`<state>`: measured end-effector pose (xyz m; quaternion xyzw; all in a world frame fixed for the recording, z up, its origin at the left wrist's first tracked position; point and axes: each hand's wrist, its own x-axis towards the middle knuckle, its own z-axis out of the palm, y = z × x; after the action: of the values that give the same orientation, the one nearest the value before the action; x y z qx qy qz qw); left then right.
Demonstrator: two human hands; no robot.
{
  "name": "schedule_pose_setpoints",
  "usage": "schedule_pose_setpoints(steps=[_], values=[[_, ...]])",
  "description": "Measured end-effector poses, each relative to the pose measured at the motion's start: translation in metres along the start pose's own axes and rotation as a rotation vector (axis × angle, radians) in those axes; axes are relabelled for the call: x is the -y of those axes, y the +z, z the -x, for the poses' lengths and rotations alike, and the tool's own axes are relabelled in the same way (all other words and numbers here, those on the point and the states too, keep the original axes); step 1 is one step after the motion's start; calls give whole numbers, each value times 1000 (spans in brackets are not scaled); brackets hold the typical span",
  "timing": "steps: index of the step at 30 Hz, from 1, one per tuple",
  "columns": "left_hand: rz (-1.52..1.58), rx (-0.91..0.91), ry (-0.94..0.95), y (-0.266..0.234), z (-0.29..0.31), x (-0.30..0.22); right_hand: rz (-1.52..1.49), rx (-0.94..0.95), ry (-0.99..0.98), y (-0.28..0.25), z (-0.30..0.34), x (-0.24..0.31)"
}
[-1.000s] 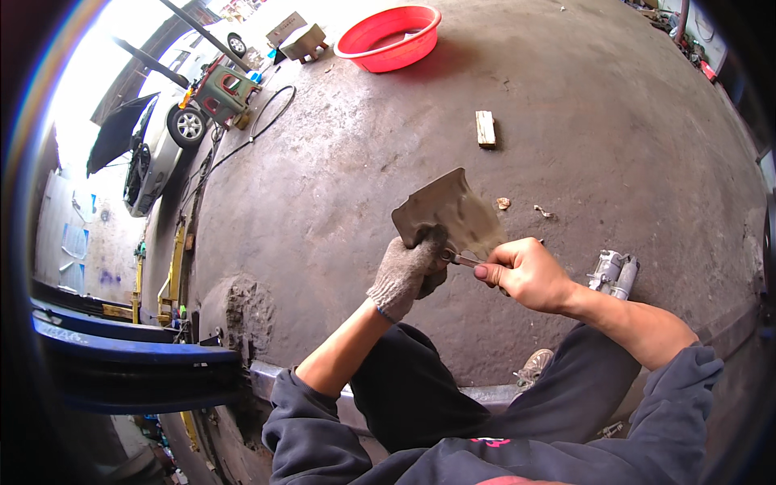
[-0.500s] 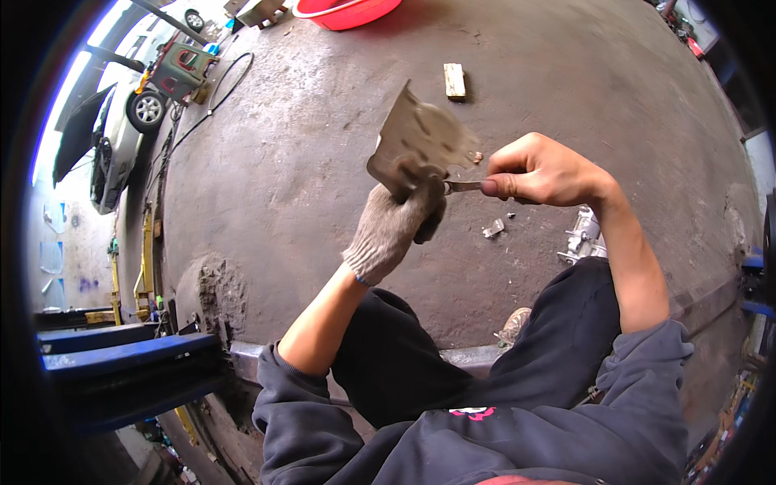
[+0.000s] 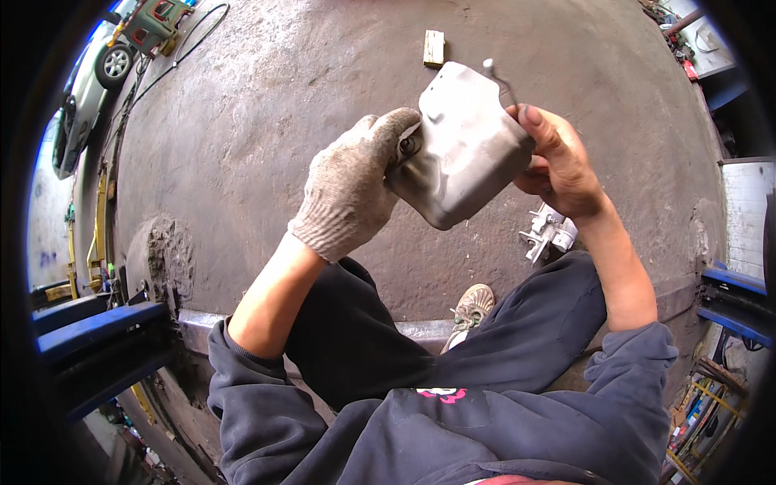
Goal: The person sits on the floor in a garage and assembles a metal part by attaching a smaller bracket using bolts and a wrench. They pick up the components, align them, and tighten the bolts to secure the assembly.
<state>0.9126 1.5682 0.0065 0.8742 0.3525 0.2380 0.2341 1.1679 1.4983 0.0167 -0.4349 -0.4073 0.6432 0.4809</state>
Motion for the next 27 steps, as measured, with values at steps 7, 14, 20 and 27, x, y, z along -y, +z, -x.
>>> schedule_pose_setpoints(steps=[7, 14, 20, 27], values=[[815, 271, -283, -14, 2, 4, 171, -47, -90, 5, 6, 6], [1387, 175, -338, -32, 1, 7, 209, -91, -206, 13, 2, 10], [1447, 115, -303, -33, 1, 16, 219, -57, -222, 15, 0, 10], [1455, 98, -310, -36, 5, 18, 225, -35, -193, 17, -2, 6]])
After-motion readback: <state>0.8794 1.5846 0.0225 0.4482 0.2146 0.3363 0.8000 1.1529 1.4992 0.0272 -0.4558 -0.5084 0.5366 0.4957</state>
